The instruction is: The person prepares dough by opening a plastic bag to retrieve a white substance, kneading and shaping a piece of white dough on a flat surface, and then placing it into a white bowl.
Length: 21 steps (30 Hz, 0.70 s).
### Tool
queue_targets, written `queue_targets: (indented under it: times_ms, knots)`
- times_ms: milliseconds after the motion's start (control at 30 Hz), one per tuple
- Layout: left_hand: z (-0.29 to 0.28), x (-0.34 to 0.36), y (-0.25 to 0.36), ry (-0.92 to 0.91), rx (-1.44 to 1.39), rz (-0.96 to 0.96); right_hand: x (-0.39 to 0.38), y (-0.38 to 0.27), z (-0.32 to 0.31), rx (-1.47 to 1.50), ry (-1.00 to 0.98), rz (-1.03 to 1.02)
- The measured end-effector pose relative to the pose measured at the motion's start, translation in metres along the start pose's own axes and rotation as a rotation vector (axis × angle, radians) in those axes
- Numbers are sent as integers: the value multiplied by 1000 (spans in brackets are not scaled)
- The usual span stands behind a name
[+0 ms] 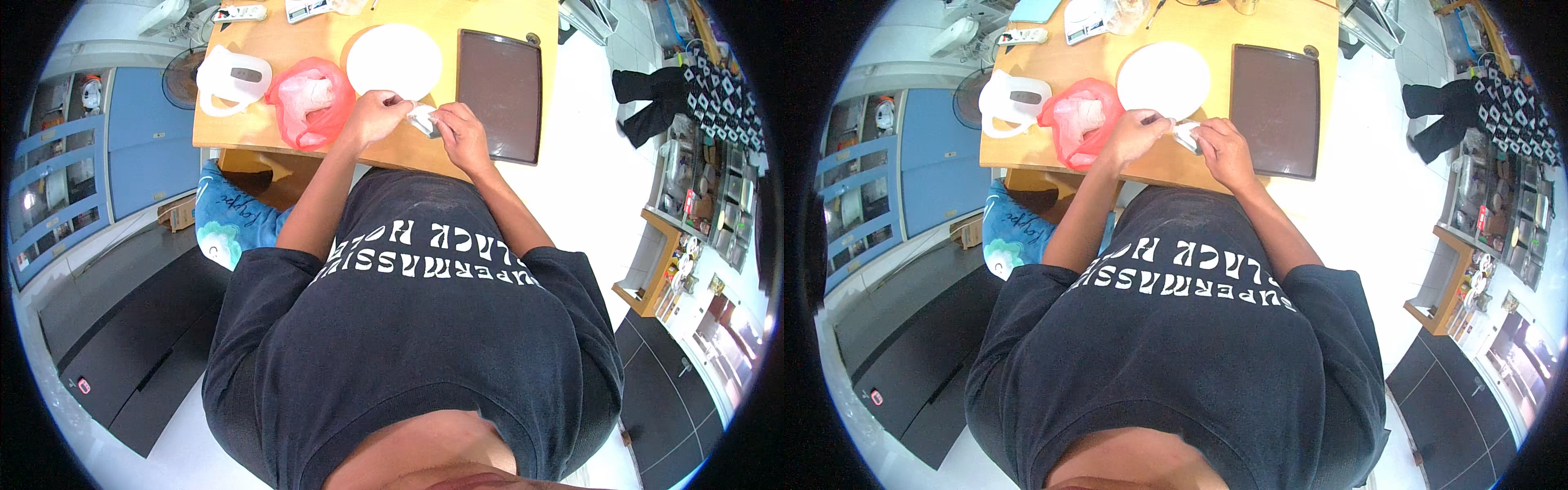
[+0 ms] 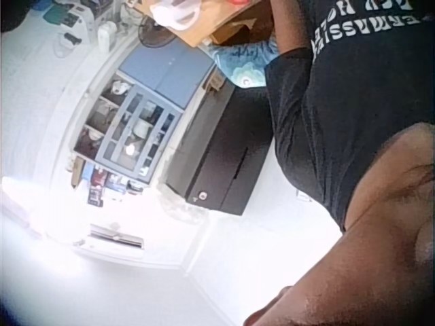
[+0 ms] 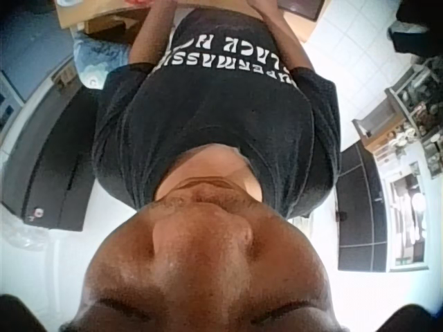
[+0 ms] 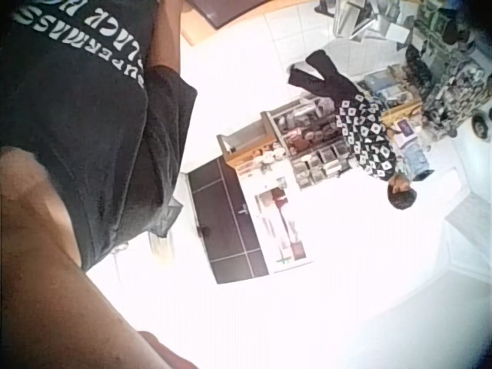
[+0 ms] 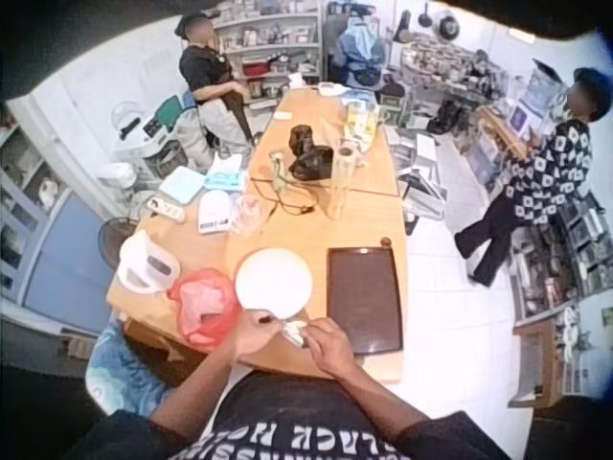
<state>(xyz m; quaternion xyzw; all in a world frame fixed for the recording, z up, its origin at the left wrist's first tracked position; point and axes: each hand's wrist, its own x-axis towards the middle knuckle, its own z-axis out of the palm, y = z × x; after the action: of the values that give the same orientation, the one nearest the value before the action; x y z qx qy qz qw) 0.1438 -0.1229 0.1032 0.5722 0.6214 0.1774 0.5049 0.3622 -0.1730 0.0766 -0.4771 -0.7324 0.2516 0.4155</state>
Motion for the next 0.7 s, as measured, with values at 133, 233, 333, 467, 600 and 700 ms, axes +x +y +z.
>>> queue_targets:
  times_ms: [133, 233, 333, 467, 600, 700]
  knots:
    - [0, -1, 10, -17, 28, -48, 1, 6, 0, 2, -2, -14]
    - [2, 1, 14, -44, 47, -51, 3, 7, -2, -2, -3, -22]
    - [4, 5, 9, -41, 38, -31, 4, 10, -2, 3, -1, -28]
    - [8, 9, 2, -7, 5, 26, 4, 13, -3, 3, -22, -9]
    - [10, 7, 7, -66, 7, 23, 0, 21, -2, 57, -11, 27]
    - [26, 10, -12, -84, -79, 25, -9, 32, 7, 114, -19, 120]
